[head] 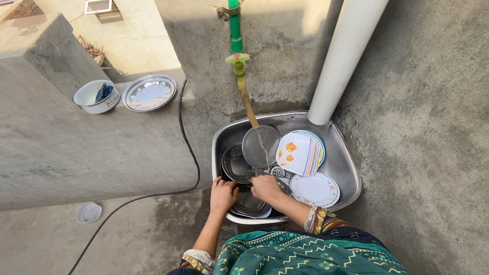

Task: The recorder is washing a variety of dishes including plates and small metal bowls using water from an outdoor tap into a basin.

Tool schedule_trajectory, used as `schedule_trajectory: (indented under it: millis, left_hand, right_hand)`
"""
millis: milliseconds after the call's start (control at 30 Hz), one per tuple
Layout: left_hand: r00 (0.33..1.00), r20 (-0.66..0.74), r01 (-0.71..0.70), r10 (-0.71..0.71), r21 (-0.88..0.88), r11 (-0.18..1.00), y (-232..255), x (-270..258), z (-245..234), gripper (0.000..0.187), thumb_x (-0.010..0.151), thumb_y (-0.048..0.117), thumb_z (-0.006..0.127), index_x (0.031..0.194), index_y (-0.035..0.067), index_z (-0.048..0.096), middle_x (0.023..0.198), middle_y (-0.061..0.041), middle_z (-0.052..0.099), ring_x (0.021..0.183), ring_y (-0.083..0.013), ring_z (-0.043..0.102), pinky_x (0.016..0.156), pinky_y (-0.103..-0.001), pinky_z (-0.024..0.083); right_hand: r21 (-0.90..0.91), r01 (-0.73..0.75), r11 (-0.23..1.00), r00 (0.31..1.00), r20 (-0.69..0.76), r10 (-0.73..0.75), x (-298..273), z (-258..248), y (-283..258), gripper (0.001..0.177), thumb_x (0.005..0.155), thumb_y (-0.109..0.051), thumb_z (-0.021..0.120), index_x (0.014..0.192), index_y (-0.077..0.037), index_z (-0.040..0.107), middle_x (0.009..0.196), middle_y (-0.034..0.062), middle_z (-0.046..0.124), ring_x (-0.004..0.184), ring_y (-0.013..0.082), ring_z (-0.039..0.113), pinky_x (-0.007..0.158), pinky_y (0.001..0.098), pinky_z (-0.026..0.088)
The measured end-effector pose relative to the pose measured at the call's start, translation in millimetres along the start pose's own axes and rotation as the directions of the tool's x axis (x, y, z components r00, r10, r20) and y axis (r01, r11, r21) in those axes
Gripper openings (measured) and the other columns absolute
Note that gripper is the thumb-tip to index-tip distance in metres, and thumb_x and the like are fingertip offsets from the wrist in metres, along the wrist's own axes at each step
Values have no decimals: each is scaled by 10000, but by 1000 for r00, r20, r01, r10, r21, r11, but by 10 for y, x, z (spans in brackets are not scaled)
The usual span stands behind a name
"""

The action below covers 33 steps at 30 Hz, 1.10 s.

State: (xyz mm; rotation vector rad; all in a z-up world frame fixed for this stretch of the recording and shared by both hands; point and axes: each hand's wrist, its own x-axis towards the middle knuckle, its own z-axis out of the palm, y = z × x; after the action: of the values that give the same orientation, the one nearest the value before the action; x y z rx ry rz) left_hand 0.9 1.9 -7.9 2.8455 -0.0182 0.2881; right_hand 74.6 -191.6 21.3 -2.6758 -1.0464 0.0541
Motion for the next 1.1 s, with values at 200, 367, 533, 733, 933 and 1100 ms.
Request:
schedule_trajectory:
  millis: [200, 367, 533, 733, 933, 1100]
  left_hand:
    - [1000, 18, 9, -9, 0, 1000, 17, -16, -40, 249, 904, 274, 661, 1091, 140, 758, 970, -46, 757, 1028, -236, 638, 1160, -413, 311]
    - [1000, -12, -3, 3, -8, 1000, 21, -15, -22, 255, 898, 265, 658, 1094, 135, 759, 980, -45, 757, 1027, -234, 642, 1152, -417, 316]
    - [1000, -16, -10, 10, -12, 1000, 56, -20, -76, 260, 898, 267, 661, 1099, 134, 759, 975, -45, 756, 1019, -239, 641, 1147, -422, 319]
    - [984, -163, 31, -78, -278, 960, 64, -1, -122, 313, 970, 355, 607, 1093, 120, 775, 976, -57, 768, 1028, -242, 661, 1106, -413, 367]
    - [890, 146, 343, -433, -838, 424, -68, 171, 217, 630, 1084, 565, 392, 1252, 30, 680, 1042, -164, 824, 886, -214, 771, 924, -376, 559]
    - [721, 632, 583, -282, -775, -245, 24, 334, 148, 752, 1002, 632, 362, 1407, 27, 552, 1057, -186, 790, 825, -230, 769, 823, -314, 561]
  right_hand:
    - [89, -65, 994, 993, -97, 73, 90, -459, 45, 155, 835, -183, 634, 854, -54, 717, 790, 195, 728, 791, 358, 736, 773, 492, 578]
    - [500, -138, 855, 941, -204, 271, 262, -632, 456, 268, 890, -235, 648, 1123, -143, 744, 909, 149, 749, 832, 362, 722, 727, 450, 565]
    - [597, -119, 793, 928, -218, 303, 230, -658, 564, 252, 910, -223, 708, 1146, -152, 761, 946, 98, 760, 816, 266, 714, 747, 378, 555]
    - [548, 15, 837, 940, -294, 176, 95, -766, 548, 205, 905, -117, 729, 1100, -121, 790, 970, 65, 767, 944, 228, 672, 836, 345, 538]
    - [538, 238, 809, 905, -426, 16, -132, -562, 585, 198, 872, -72, 741, 1059, -103, 799, 1033, 41, 771, 1145, 233, 640, 969, 355, 513]
    - [584, 308, 751, 888, -460, -6, -301, -297, 648, 227, 875, -33, 722, 1057, -129, 819, 1056, 27, 768, 1213, 237, 639, 1092, 377, 477]
